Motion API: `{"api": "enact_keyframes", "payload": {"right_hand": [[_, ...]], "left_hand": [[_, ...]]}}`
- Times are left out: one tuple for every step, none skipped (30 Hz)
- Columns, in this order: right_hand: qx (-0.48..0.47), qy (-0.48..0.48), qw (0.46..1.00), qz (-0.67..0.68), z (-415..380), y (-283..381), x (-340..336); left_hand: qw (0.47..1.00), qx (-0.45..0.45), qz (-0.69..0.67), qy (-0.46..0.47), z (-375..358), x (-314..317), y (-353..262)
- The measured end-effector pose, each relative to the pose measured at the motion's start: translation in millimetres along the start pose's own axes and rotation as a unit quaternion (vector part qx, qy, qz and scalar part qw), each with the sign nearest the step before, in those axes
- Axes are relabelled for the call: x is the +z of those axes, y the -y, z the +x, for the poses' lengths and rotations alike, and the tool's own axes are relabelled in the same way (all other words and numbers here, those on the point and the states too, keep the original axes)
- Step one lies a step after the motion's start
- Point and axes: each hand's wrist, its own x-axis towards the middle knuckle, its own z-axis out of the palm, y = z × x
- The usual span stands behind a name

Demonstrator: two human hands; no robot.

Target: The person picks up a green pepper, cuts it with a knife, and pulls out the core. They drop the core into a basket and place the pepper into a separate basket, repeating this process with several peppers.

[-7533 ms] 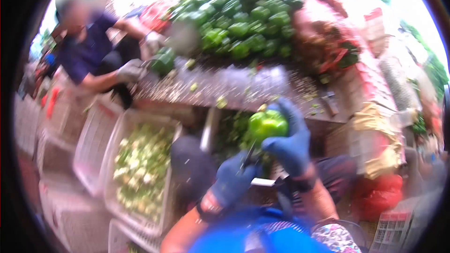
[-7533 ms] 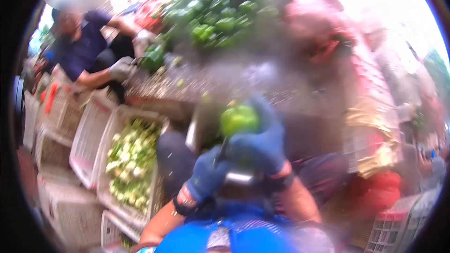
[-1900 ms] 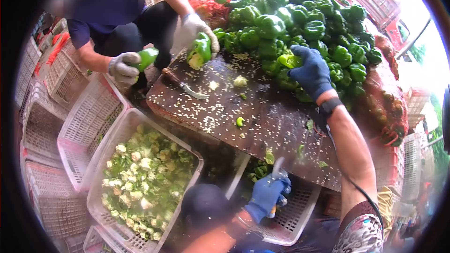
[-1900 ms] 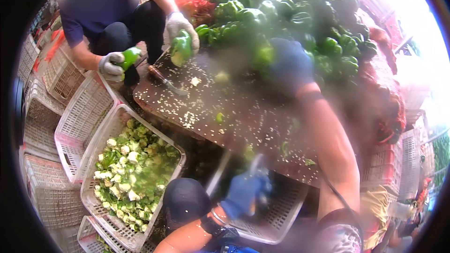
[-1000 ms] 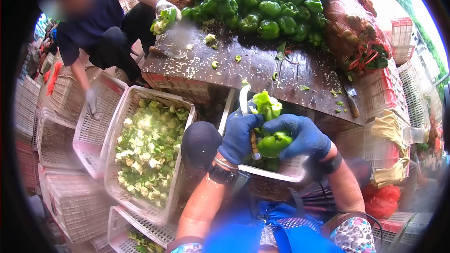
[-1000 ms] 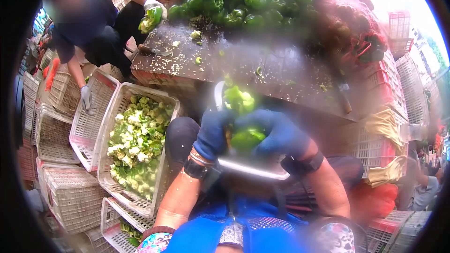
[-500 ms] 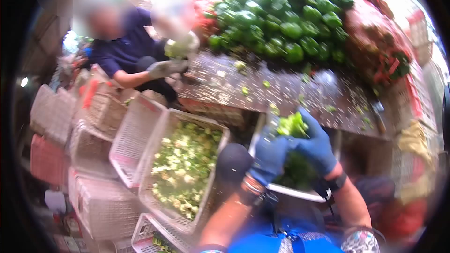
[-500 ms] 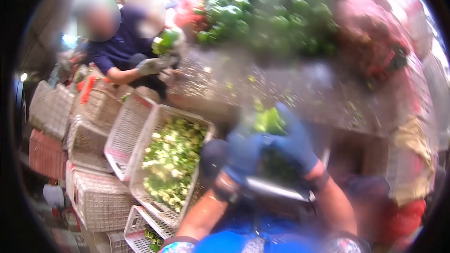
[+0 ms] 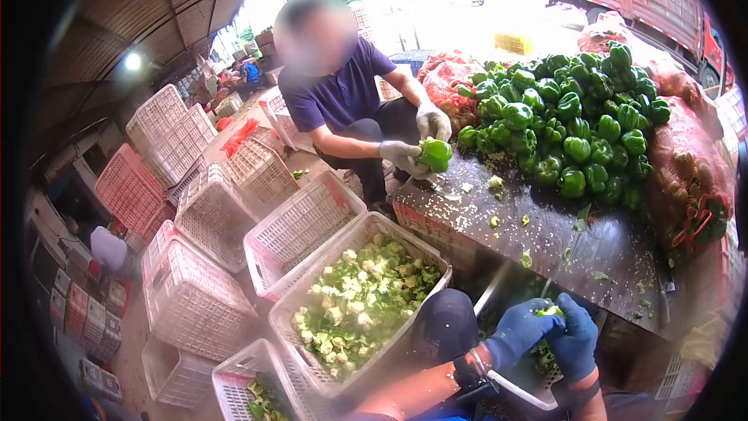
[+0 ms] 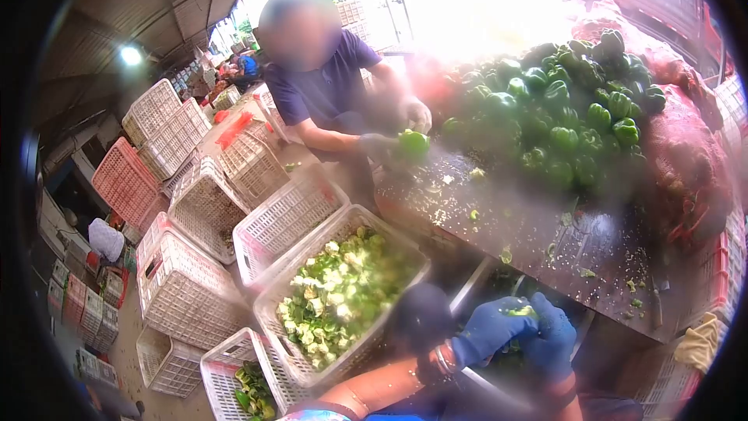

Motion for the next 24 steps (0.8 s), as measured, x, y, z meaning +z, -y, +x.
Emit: {"api": "enact_keyframes", "payload": {"right_hand": [[0.054, 0.008, 0.997, 0.058, -4.5, 3.3, 0.3], [0.108, 0.018, 0.987, 0.117, -8.9, 5.6, 0.3], [0.072, 0.028, 0.990, 0.115, -12.1, 8.3, -1.7], [0.033, 0.037, 0.992, 0.113, -12.3, 10.6, -4.2], [-0.007, 0.046, 0.993, 0.111, -11.2, 12.0, -5.5], [0.093, 0.042, 0.972, 0.214, -12.9, 15.0, -3.0], [0.192, 0.038, 0.930, 0.311, -16.7, 19.5, 1.7], [0.286, 0.033, 0.869, 0.402, -18.6, 21.6, 5.4], [0.263, 0.025, 0.876, 0.404, -18.0, 17.9, 7.3], [0.184, 0.023, 0.935, 0.302, -15.7, 6.6, 10.9], [0.103, 0.020, 0.976, 0.193, -12.4, -9.8, 15.0], [0.023, 0.019, 0.996, 0.079, -9.1, -20.6, 15.6], [-0.038, -0.006, 0.999, -0.037, -4.4, -31.6, 11.0], [-0.005, -0.008, 1.000, -0.027, -0.3, -30.1, 3.0], [0.082, 0.005, 0.994, 0.067, 3.4, -26.8, -2.6], [0.173, 0.006, 0.973, 0.156, 0.1, -26.9, -7.1], [0.223, 0.020, 0.960, 0.167, -10.3, -37.5, -11.2], [0.271, 0.032, 0.945, 0.180, -21.8, -48.9, -15.2], [0.286, 0.018, 0.939, 0.190, -26.9, -49.0, -15.5], [0.283, 0.032, 0.948, 0.141, -26.7, -45.3, -19.0], [0.278, 0.041, 0.952, 0.125, -27.8, -51.7, -21.0], [0.273, 0.052, 0.954, 0.111, -28.8, -57.5, -20.1], [0.267, 0.055, 0.958, 0.093, -24.5, -59.8, -22.2], [0.254, 0.058, 0.962, 0.076, -11.4, -64.3, -23.0]], "left_hand": [[0.997, -0.004, -0.069, -0.016, -0.7, -1.7, 7.5], [0.993, -0.014, -0.119, 0.002, -1.5, -4.6, 9.7], [0.985, -0.023, -0.169, 0.018, -4.1, -8.6, 10.9], [0.975, -0.030, -0.218, 0.034, -6.2, -13.0, 9.5], [0.975, -0.061, -0.208, 0.052, -16.6, -12.8, -11.9], [0.978, -0.067, -0.186, 0.060, -23.2, -11.5, -25.0], [0.981, -0.073, -0.164, 0.068, -29.0, -10.1, -34.7], [0.984, -0.079, -0.142, 0.077, -31.8, -9.6, -39.1], [0.986, -0.052, -0.141, 0.072, -27.8, -9.3, -30.3], [0.987, -0.016, -0.154, 0.054, -18.1, -11.4, -21.0], [0.985, 0.019, -0.167, 0.037, -7.6, -14.4, -10.7], [0.982, 0.052, -0.182, 0.021, -10.6, -12.9, -18.2], [0.995, 0.043, -0.083, 0.025, -12.7, -30.1, -29.1], [0.997, 0.053, -0.054, 0.025, -16.3, -45.5, -38.9], [0.995, 0.076, -0.067, 0.009, -24.2, -68.3, -41.2], [0.990, 0.101, -0.101, -0.017, -34.1, -93.9, -38.0], [0.982, 0.125, -0.124, -0.065, -43.5, -121.6, -42.5], [0.974, 0.141, -0.119, -0.131, -52.6, -147.5, -50.1], [0.957, 0.141, -0.078, -0.242, -65.3, -163.1, -65.3], [0.951, 0.095, 0.032, -0.291, -79.0, -200.0, -54.6], [0.932, 0.039, 0.139, -0.332, -93.1, -236.7, -44.1], [0.901, -0.026, 0.191, -0.390, -94.4, -281.4, -2.3], [0.895, -0.051, 0.172, -0.409, -119.1, -277.6, -2.1], [0.885, -0.086, 0.143, -0.434, -128.7, -279.8, -4.5]]}}
